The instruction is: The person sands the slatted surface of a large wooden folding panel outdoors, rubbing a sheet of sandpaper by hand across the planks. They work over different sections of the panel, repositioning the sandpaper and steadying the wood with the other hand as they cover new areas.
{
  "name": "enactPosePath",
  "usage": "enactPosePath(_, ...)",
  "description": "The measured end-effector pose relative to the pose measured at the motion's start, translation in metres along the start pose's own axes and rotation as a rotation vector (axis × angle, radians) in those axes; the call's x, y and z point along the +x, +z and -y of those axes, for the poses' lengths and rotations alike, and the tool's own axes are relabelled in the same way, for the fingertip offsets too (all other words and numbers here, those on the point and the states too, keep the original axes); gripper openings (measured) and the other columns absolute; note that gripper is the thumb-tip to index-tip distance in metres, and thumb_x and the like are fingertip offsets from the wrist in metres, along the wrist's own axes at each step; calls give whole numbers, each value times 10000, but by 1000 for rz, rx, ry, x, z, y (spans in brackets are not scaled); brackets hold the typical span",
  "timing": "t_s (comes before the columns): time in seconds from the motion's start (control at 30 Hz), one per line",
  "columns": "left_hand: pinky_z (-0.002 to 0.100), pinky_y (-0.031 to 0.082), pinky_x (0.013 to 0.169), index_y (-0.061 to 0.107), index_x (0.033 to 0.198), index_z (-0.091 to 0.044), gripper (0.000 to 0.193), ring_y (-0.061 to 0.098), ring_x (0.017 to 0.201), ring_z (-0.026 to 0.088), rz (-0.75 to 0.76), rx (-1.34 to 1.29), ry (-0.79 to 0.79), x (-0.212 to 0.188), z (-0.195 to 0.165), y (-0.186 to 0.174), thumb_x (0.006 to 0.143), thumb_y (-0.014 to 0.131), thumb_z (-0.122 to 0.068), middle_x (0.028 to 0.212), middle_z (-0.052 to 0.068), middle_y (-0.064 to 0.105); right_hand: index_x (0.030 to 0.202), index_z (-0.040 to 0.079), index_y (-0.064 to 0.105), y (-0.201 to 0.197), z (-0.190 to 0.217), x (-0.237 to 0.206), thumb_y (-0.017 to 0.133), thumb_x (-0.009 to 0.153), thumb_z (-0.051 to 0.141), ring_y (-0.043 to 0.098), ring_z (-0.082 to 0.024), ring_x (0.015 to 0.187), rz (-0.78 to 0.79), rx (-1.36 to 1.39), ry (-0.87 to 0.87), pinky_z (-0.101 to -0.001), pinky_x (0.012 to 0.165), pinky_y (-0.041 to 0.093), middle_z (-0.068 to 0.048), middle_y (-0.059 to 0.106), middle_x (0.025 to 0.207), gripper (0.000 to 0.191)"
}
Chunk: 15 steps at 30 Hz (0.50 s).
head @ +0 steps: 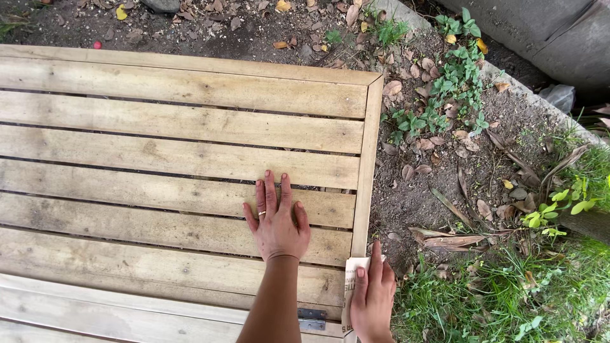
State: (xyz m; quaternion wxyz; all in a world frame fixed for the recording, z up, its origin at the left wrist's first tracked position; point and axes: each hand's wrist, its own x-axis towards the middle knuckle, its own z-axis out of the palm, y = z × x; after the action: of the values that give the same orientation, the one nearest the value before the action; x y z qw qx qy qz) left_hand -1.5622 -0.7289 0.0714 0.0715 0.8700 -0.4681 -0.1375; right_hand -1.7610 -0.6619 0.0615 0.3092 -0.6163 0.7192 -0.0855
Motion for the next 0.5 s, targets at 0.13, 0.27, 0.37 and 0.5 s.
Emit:
enactPosePath(0.13,592,49,1219,317,1582,-336,634,175,1548,245,-5,-3,-2,-2,1,2,959,427,-383,1697,-23,163,1617,70,183,-2,-12,-3,555,947,487,523,-382,1098,-5,199,175,-511,987,412,-294,480,1289,872)
enactPosePath(0.27,594,52,1218,327,1581,-334,637,180,1546,249,-7,-9,-6,-3,1,0,954,436,-376,1697,-22,166,1656,177,165,-18,-7,-15,727,774,643,577,-345,945,134,-47,356,-470,869,510,-215,516,1124,1144)
enactPosePath(0.37,596,58,1219,337,1581,-327,641,186,1549,251,-24,-19,4,-3,0,-1,951,444,-372,1699,-19,172,1635,246,151,-27,-5,-33,680,757,673,612,-272,914,270,-256,298,-422,855,531,-150,525,1063,1110)
enactPosePath(0.5,602,60,1213,348,1574,-315,632,190,1547,257,-24,-29,3,-3,1,0,954,458,-368,1694,-11,176,1532,222,346,-19,-2,-21,709,779,619,551,-308,917,18,-258,143,-482,871,458,-177,502,1024,925)
